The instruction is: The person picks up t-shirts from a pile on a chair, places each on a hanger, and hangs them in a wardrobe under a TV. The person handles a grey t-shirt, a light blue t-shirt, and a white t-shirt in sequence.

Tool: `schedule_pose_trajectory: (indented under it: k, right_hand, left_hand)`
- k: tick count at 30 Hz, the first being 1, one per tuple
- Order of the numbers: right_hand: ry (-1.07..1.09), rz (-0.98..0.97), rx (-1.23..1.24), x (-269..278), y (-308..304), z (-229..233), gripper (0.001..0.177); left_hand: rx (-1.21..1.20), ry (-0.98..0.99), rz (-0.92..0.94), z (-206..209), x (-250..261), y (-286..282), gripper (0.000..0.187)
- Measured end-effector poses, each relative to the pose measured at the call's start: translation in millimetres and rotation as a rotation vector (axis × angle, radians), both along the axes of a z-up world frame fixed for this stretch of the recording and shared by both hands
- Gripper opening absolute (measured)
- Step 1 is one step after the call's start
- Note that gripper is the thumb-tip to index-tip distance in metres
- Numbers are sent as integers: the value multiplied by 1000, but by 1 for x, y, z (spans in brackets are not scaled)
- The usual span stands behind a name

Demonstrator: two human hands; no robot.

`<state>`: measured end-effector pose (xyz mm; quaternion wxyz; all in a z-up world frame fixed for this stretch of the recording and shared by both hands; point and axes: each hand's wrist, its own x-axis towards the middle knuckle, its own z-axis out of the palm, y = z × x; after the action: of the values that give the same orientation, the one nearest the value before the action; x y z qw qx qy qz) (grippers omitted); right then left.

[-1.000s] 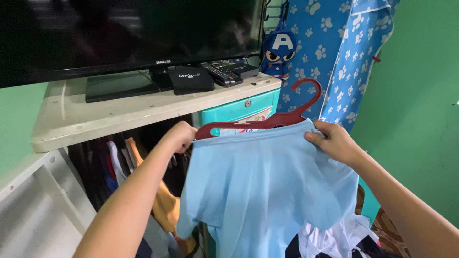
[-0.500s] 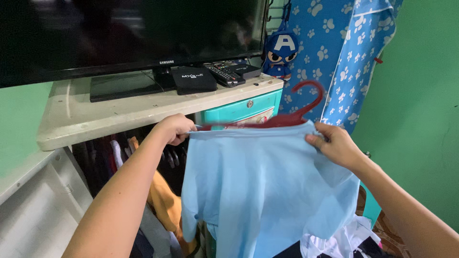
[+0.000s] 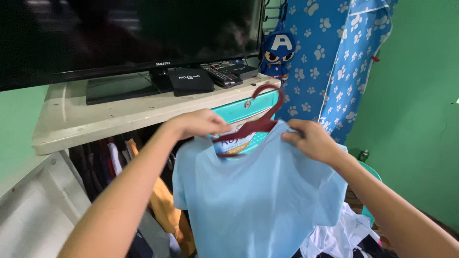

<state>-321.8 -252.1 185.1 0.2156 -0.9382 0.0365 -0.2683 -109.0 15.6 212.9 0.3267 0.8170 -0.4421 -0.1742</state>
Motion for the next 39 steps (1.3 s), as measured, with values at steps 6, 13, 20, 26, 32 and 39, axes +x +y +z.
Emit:
schedule_pose_trajectory:
  k: [6,13,20,26,32,39]
  right_hand:
    - [49,-12,-20,-4,-25,0,30]
    - [239,-142,-188,-12,-43,25,34]
    - [242,-20,-139,-11,-55,0,58]
    - [80,-98,43,-2,-60,-15,44]
    - [122,-153,66,-2,-61,-1,38]
    - [122,-98,21,-3,-36,8,36]
  left_hand:
    - [5,-280,1,-20,-2,22,27]
    - [-147,-364,186,-32,-4,31,22]
    - [-172,-364,202,-38,-10,30,23]
    - [-391,150,17,-34,13,51,24]
    - [-320,-210,270,-39,21,59,16]
    - [-402,-334,327,-39,-7,50,23]
